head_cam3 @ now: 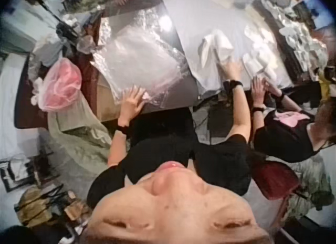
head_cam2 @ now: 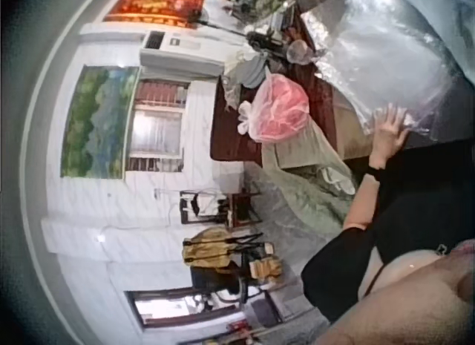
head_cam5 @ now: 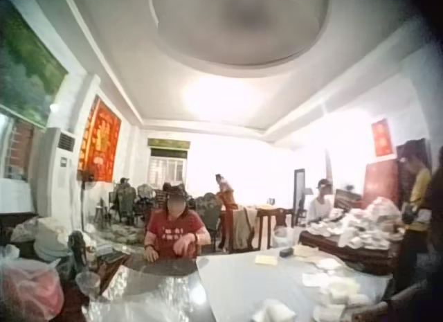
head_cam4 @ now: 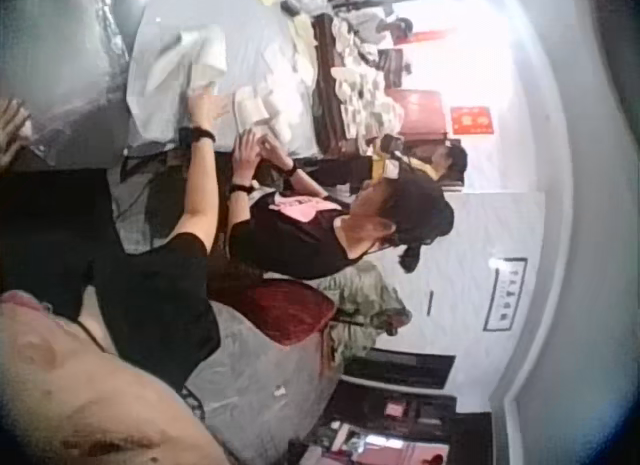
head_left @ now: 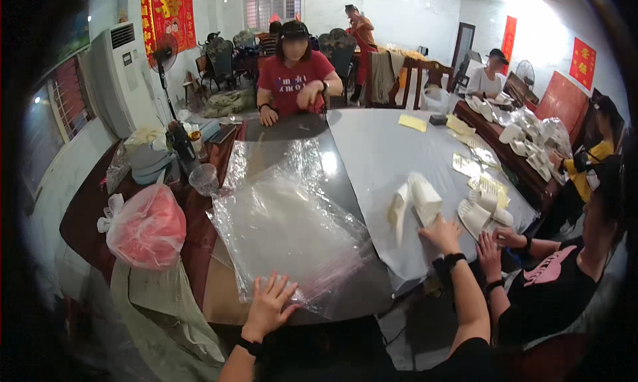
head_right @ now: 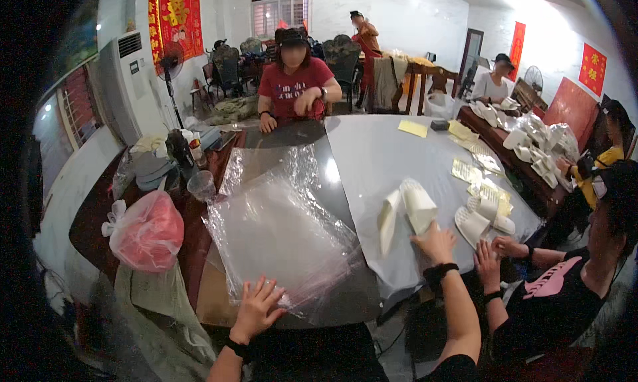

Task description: Manually packaging finished slippers into plastic bags and placing them into a large sack.

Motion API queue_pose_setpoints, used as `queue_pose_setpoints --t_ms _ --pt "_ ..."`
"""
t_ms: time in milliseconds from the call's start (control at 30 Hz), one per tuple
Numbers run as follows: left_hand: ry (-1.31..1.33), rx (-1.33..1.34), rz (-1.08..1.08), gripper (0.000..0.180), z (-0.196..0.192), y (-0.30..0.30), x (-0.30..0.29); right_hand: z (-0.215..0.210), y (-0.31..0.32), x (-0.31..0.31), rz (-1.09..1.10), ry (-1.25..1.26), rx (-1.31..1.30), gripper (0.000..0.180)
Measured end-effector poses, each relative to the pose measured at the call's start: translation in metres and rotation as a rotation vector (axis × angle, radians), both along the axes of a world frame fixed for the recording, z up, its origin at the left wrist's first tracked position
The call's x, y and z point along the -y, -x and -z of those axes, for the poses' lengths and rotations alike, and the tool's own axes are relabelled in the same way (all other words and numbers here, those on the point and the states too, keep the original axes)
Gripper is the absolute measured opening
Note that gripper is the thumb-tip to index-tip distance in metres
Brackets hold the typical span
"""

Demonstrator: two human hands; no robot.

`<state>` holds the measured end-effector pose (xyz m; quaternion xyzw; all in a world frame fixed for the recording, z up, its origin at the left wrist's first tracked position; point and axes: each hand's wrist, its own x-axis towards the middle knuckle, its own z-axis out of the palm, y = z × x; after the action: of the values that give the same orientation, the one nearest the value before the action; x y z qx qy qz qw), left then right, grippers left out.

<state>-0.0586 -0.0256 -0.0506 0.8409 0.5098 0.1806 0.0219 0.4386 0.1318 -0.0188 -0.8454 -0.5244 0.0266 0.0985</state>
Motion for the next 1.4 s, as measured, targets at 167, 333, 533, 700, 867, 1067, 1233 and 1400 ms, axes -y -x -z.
queue_pose_setpoints --t_ms 167,333,533,700,867,1067,1233,1400 --pt "-0.014 0.026 -0.002 0.053 -0.002 0.001 0.005 0.018 -0.021 0.002 -0.016 -0.107 0.079 0.084" --pt "-0.04 0.001 -0.021 0.054 0.0 0.005 0.007 -0.014 -0.001 0.019 -0.021 -0.088 0.141 0.074" --pt "-0.041 0.015 0.003 0.054 -0.002 -0.004 -0.006 -0.042 -0.005 0.025 -0.328 -0.258 0.274 0.064" --pt "-0.044 -0.003 -0.052 0.054 -0.004 0.007 0.008 -0.132 0.097 0.051 -1.009 -0.327 -1.444 0.073" --pt "-0.044 0.023 0.003 0.054 -0.002 -0.001 0.002 -0.167 0.17 0.16 -2.092 0.066 -2.162 0.103" --pt "-0.037 0.002 -0.031 0.054 0.01 0.008 0.012 -0.162 0.167 0.14 -1.278 0.131 -1.98 0.081" --pt "-0.042 0.006 -0.023 0.053 0.006 0.004 0.005 -0.072 0.106 0.038 -0.789 -0.151 -0.073 0.054" --pt "-0.038 0.016 -0.023 0.054 0.001 0.001 -0.003 -0.009 0.058 0.017 -0.57 -0.072 -0.005 0.069"
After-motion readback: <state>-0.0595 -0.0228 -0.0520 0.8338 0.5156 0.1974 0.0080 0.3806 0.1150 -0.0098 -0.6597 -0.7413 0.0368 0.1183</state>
